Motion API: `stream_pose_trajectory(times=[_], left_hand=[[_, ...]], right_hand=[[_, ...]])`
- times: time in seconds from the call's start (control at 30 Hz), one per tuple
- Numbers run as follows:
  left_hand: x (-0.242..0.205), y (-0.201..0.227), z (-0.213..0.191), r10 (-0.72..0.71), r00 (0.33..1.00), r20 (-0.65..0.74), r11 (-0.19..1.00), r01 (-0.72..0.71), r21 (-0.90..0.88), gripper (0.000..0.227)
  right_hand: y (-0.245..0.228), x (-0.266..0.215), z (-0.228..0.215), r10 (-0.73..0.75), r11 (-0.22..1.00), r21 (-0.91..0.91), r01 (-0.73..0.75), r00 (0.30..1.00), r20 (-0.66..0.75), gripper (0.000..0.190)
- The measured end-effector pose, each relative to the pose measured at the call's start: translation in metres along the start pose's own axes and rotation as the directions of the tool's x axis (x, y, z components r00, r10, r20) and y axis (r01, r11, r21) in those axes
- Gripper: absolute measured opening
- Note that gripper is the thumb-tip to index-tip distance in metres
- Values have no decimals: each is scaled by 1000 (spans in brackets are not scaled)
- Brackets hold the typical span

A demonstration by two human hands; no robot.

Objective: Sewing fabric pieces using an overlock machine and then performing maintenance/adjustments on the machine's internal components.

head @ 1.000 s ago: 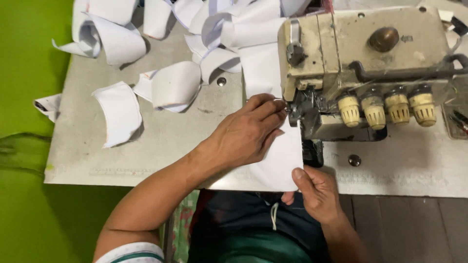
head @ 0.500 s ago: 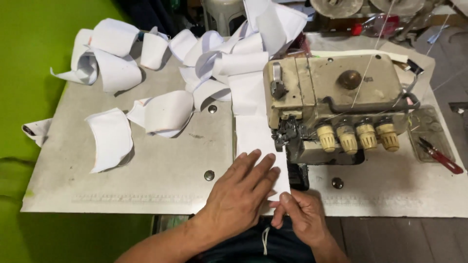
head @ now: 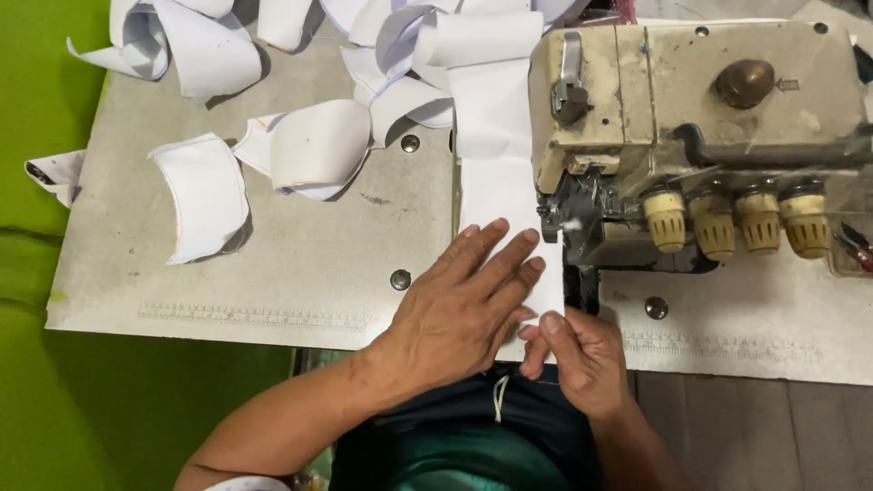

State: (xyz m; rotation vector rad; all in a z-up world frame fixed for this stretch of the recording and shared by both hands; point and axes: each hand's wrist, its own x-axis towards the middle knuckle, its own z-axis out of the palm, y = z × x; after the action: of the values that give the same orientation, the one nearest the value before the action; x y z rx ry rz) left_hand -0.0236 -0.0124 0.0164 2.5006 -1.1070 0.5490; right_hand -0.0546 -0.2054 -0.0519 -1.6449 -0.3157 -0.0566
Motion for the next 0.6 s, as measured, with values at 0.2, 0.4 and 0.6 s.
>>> stream_pose_trajectory(times=[0.2, 0.4, 0.6], left_hand=[[19, -25, -1, 15, 1000, 16, 1000, -15, -16, 41], [39, -46, 5, -28, 996, 86, 999, 27, 19, 45], [63, -76, 9, -33, 989, 141, 999, 33, 0, 46]], right_hand=[[-6, 22, 3, 78, 996, -37, -80, 995, -59, 53], [26, 13, 4, 38, 988, 154, -32, 998, -40, 45], [45, 5, 6, -33, 988, 149, 42, 997, -66, 36]])
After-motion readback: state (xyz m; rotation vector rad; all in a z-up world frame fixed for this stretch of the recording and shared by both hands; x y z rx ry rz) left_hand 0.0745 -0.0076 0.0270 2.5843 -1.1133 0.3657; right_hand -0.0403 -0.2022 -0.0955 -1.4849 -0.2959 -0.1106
